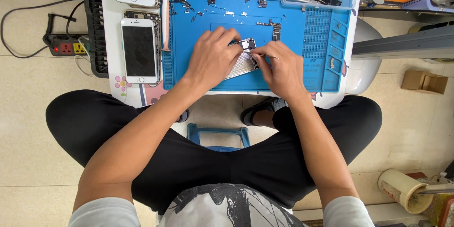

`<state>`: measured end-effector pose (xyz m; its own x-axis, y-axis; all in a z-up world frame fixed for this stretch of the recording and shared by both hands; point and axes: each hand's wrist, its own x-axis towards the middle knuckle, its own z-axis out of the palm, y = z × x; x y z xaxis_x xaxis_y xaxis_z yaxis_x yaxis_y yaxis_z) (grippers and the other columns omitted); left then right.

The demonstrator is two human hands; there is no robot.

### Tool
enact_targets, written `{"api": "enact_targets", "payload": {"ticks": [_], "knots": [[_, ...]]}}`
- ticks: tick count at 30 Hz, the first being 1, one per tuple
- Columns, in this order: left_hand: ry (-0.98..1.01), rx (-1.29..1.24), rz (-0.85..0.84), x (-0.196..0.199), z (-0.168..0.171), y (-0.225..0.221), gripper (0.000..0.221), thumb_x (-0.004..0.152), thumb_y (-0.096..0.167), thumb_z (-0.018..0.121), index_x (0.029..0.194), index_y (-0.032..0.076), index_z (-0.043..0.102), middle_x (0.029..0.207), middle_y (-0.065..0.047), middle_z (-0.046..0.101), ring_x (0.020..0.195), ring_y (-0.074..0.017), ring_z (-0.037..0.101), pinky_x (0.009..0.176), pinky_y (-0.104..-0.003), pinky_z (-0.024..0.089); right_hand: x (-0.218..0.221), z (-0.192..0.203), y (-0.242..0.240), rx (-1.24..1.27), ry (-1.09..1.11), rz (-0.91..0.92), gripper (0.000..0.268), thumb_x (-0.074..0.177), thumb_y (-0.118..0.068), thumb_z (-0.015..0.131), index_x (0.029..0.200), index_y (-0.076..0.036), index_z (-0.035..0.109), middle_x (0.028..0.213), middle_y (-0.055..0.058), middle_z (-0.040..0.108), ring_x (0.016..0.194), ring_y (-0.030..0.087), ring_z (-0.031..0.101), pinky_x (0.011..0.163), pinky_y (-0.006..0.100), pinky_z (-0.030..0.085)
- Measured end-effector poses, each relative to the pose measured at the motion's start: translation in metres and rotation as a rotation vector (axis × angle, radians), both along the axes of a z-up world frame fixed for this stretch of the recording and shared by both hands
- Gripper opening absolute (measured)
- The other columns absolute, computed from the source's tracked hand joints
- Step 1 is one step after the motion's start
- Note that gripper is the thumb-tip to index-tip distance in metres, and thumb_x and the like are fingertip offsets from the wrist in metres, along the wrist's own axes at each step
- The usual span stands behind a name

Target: The person is repairing a disassembled smartphone on a blue work mat. They use a metal spudger to carefully pry and separate internal components, such as the battery and logic board, from the phone's chassis. The workspace is organized with various tools and spare parts visible.

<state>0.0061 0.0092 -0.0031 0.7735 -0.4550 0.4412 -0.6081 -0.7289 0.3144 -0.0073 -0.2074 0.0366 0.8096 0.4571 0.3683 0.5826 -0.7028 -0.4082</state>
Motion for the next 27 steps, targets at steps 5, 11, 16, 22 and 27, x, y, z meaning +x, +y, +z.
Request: {"api": "enact_targets", "payload": {"ticks": [5, 11, 16, 22, 27], "knots": [[0.084, -0.101, -0.003, 0.001, 0.003, -0.003, 0.007, 0.088, 0.013, 0.082, 0.086, 0.017, 0.077, 0.101, 0.003, 0.063, 0.096, -0.0192, 0.064, 0.074, -0.034, 0.052, 0.001, 0.003, 0.001, 0.047, 0.044, -0.004, 0.009, 0.109, -0.011, 0.067, 0.103, -0.011, 0.074, 0.076, 0.0, 0.062, 0.07, 0.02, 0.06, 0.053, 0.03, 0.049], [0.099, -0.105, -0.006, 0.003, -0.002, -0.002, 0.008, 0.088, 0.012, 0.082, 0.086, 0.017, 0.077, 0.103, 0.004, 0.064, 0.098, -0.0189, 0.064, 0.077, -0.035, 0.053, 0.0, 0.005, 0.003, 0.067, 0.076, 0.019, 0.009, 0.108, -0.009, 0.067, 0.104, -0.011, 0.075, 0.076, 0.002, 0.064, 0.07, 0.021, 0.059, 0.053, 0.031, 0.049], [-0.029, -0.009, -0.033, 0.007, -0.01, -0.004, 0.01, 0.088, 0.013, 0.081, 0.084, 0.018, 0.074, 0.104, 0.004, 0.061, 0.1, -0.0175, 0.062, 0.076, -0.032, 0.05, 0.002, 0.002, 0.001, 0.098, 0.083, 0.031, 0.009, 0.108, -0.01, 0.068, 0.104, -0.013, 0.076, 0.076, -0.001, 0.064, 0.07, 0.019, 0.06, 0.055, 0.027, 0.049], [-0.011, -0.01, -0.047, 0.006, 0.0, -0.002, 0.01, 0.086, 0.013, 0.084, 0.087, 0.017, 0.075, 0.107, 0.003, 0.062, 0.103, -0.0183, 0.061, 0.076, -0.034, 0.051, 0.001, 0.006, -0.004, 0.077, 0.054, 0.015, 0.01, 0.11, -0.015, 0.067, 0.102, -0.013, 0.073, 0.078, 0.001, 0.062, 0.071, 0.02, 0.058, 0.055, 0.032, 0.051], [0.115, -0.108, -0.021, 0.007, 0.006, 0.002, 0.01, 0.085, 0.01, 0.083, 0.09, 0.014, 0.076, 0.105, -0.001, 0.063, 0.098, -0.0233, 0.064, 0.075, -0.037, 0.052, 0.008, 0.019, -0.006, 0.179, -0.114, 0.01, 0.02, 0.114, -0.012, 0.05, 0.115, -0.012, 0.069, 0.101, 0.002, 0.06, 0.094, 0.026, 0.056, 0.085, 0.037, 0.046]]}}
